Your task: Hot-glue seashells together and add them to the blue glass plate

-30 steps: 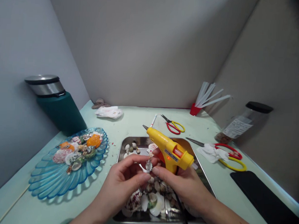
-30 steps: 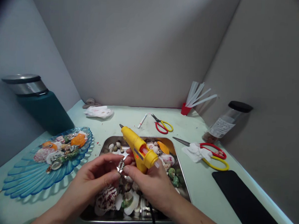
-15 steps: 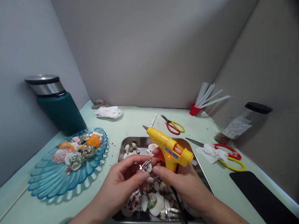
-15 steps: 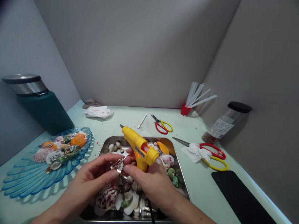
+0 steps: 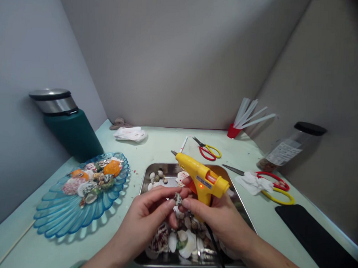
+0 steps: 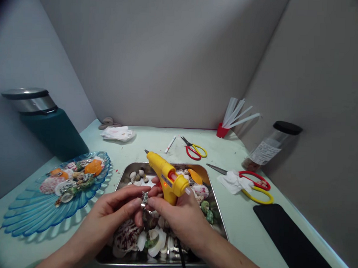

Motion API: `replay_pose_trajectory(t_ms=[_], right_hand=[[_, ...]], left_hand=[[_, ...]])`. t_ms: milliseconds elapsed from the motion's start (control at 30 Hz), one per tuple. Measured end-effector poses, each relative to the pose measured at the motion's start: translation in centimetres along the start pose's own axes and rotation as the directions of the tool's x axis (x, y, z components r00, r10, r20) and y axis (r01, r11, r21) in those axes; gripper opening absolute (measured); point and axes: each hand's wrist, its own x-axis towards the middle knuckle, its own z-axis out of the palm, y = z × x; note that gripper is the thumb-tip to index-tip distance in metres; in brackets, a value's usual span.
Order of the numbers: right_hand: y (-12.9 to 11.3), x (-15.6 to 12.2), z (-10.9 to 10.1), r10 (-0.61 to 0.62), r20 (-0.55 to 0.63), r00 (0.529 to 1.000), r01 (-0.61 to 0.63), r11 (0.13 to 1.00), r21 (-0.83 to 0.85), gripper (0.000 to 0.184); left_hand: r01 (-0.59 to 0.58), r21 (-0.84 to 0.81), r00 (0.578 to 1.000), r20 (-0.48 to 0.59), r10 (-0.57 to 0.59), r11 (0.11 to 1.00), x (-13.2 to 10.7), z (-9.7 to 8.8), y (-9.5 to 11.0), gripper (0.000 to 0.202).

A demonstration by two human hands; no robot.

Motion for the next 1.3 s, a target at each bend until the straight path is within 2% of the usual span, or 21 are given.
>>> replay_pose_trajectory(t_ms=[133,367,467,667,833,1067,1300], right_hand=[[0.08,-0.03,-0.21,0.010,0.037,0.999,-0.010,1.000,0.004,0.019],[0.16,0.02,-0.30,-0.003,0.037,0.999,0.002,1.000,0.026,0.023],[0.04,0.01,-0.25,-0.008,0.045,0.999,0.007,1.000,0.029,0.019],[-0.35,-0.03,-0.03,-0.016,-0.017,1.000,0.015,1.000,-0.010,0.011],[-0.38,0.02,0.04,-0.009,-0.018,1.000,0.009,1.000,-0.015,0.007],[0.13,-0.17,-0.13,-0.053,-0.042,0.998,0.050,0.996,-0.079,0.011],[0.29,-0.26,-0.23,-0.040,-0.017,0.999,0.037,0.991,-0.132,0.015]], left_hand=[[0.059,-0.118,0.997,-0.032,-0.063,0.991,0.01,0.14,-0.19,0.019],[0.095,-0.180,0.994,-0.039,-0.104,0.979,0.04,0.02,-0.15,0.012],[0.102,-0.242,0.994,-0.023,-0.111,0.965,0.26,-0.07,-0.21,0.011],[0.175,-0.338,0.983,0.015,-0.181,0.925,0.44,-0.23,-0.51,0.010],[0.176,-0.412,0.984,0.047,-0.172,0.894,0.46,-0.21,-0.54,0.013],[0.172,-0.386,0.985,0.057,-0.163,0.906,0.36,-0.10,-0.46,0.009],[0.158,-0.315,0.988,0.050,-0.149,0.936,0.18,-0.05,-0.32,0.010]])
